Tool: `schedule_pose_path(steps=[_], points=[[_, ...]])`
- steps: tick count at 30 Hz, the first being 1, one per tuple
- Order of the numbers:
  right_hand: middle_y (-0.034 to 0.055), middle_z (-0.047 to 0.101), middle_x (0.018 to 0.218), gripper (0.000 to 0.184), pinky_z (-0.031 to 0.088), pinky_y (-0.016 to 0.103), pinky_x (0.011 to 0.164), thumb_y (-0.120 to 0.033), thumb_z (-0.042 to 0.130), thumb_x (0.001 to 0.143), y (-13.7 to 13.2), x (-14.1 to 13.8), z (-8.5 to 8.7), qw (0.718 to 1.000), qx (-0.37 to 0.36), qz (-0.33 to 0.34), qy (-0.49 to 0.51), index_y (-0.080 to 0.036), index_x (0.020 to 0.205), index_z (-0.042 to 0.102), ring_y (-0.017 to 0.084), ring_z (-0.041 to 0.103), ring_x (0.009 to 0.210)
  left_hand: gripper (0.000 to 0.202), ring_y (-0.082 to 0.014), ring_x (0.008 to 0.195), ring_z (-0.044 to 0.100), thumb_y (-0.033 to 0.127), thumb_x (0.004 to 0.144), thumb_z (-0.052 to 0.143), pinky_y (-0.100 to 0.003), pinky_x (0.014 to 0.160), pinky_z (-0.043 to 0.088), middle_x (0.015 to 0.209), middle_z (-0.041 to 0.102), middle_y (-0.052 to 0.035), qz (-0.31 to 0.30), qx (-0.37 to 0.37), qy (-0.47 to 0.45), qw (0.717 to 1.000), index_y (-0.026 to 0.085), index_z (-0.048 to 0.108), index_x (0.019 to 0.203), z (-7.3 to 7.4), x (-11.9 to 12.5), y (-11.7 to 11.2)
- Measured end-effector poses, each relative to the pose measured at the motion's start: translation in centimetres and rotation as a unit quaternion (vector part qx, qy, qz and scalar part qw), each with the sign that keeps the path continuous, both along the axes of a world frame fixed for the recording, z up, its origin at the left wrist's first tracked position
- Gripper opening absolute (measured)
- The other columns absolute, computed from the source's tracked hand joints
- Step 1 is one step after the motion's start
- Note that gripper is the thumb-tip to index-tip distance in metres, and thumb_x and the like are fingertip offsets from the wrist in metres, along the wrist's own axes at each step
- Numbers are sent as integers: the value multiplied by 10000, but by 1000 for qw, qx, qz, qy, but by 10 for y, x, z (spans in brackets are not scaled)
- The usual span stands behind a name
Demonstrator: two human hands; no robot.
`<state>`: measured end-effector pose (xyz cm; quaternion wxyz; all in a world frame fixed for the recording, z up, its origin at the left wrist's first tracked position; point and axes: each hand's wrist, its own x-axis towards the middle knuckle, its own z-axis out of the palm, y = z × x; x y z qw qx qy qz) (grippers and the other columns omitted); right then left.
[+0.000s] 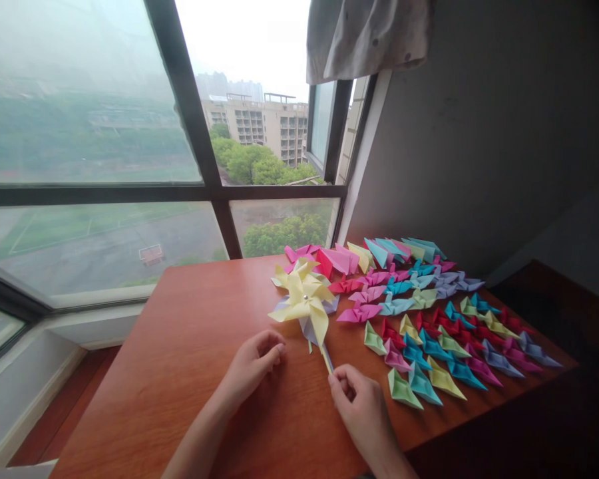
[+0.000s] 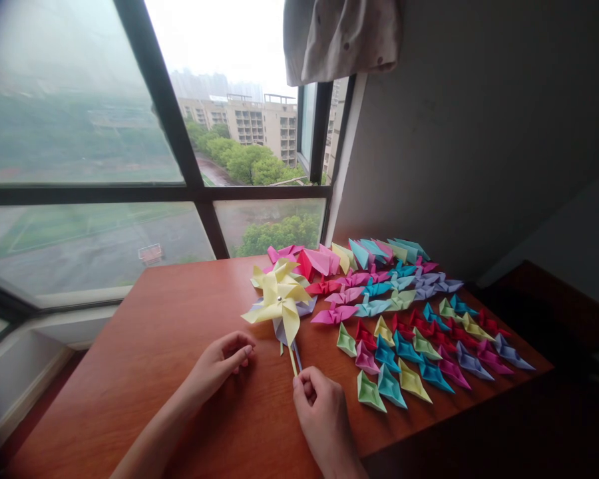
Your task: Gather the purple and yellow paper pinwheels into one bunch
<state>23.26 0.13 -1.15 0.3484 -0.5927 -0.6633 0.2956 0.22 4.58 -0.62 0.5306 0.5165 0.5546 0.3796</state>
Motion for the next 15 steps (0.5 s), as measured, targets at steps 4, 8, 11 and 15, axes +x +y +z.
schedule_pose_path(steps=[4, 8, 11, 15], points=[[-31, 518, 521, 293, 323, 225, 507, -349, 492, 914, 2, 2, -7, 999, 26, -8, -32, -197, 676, 569, 119, 505, 479, 237, -148, 649, 585, 396, 817, 618, -224, 551, 426, 735, 660, -23, 4, 2, 0, 1000, 168, 603, 880, 1, 0, -1], [-21, 545, 543, 275, 315, 240, 522, -325, 485, 925, 2, 3, -12, 994, 64, -15, -86, -201, 692, 566, 133, 535, 499, 228, -145, 647, 581, 391, 818, 619, -221, 548, 425, 728, 649, -11, 4, 6, 0, 1000, 173, 608, 885, 2, 1, -1], [-26, 538, 532, 272, 311, 239, 514, -319, 485, 930, 1, 4, -12, 992, 79, -20, -97, -204, 694, 557, 130, 531, 484, 227, -146, 648, 582, 389, 820, 618, -220, 545, 425, 727, 648, -9, 4, 8, 1, 1000, 176, 614, 899, 3, 1, -2], [-26, 545, 535, 290, 336, 227, 512, -343, 471, 946, -1, 5, -9, 993, 90, -25, -72, -203, 711, 569, 123, 527, 473, 224, -147, 644, 580, 388, 816, 620, -221, 539, 426, 735, 657, -15, 6, 11, 5, 1000, 175, 619, 886, 3, 1, -2]])
